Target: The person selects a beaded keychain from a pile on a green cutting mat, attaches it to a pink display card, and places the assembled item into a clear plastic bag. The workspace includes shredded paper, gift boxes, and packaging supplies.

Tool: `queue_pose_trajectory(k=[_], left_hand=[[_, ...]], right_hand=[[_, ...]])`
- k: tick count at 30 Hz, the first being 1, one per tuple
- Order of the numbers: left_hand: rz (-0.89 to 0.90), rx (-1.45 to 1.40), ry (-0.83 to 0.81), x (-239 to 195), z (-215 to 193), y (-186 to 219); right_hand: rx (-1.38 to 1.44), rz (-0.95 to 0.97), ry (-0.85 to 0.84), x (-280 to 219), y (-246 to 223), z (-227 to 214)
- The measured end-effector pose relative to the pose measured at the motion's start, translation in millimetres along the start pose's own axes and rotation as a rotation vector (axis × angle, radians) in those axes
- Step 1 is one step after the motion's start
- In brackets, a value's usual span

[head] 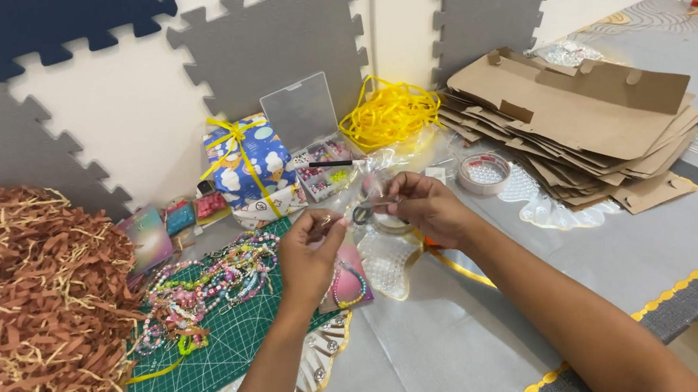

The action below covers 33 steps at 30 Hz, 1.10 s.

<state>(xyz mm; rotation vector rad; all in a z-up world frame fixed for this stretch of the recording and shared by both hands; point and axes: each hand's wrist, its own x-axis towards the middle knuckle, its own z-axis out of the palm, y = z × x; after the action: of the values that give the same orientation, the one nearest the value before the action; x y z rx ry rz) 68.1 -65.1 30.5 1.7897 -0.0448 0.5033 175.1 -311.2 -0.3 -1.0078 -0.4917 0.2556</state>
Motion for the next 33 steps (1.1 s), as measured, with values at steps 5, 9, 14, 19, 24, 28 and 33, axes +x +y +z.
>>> queue_pose_trajectory(k=[5,9,14,19,24,28,33], left_hand=[[0.232,0.113,0.149,-20.8,8.9,16.0],[0.412,0.298,-0.002,-36.3,21.9,22.7],[0.412,0.106,-0.131,-23.2,11.9,14.7],[0.188,0.134,0.104,-15.0,-21.8,50.0],[-0.206,-0.103,-0.107,-2.3,-17.1,22.5],[-0.313,-0.265,-0.152,-1.7,-15.2,27.4],[-0.179,-0.291,-0.006,1.6,-17.3,24.2]], right_hand=[[-0.503,-0.005,0.101,-23.6,-26.2,57.7],[-0.509,0.140,-0.093,-40.9,-44.6,95.4],[-0.326,0.177,-0.059,-28.6,-15.2,69.1],[-0.327,0.200,-0.111,-25.0,-18.7,57.2],[-0.393,0.278,-0.176,-29.1,-18.9,61.6],[-0.398,0.288,-0.231,-29.1,-12.0,62.0],[-0.384,0.308,-0.240,-25.7,-2.3,47.4]])
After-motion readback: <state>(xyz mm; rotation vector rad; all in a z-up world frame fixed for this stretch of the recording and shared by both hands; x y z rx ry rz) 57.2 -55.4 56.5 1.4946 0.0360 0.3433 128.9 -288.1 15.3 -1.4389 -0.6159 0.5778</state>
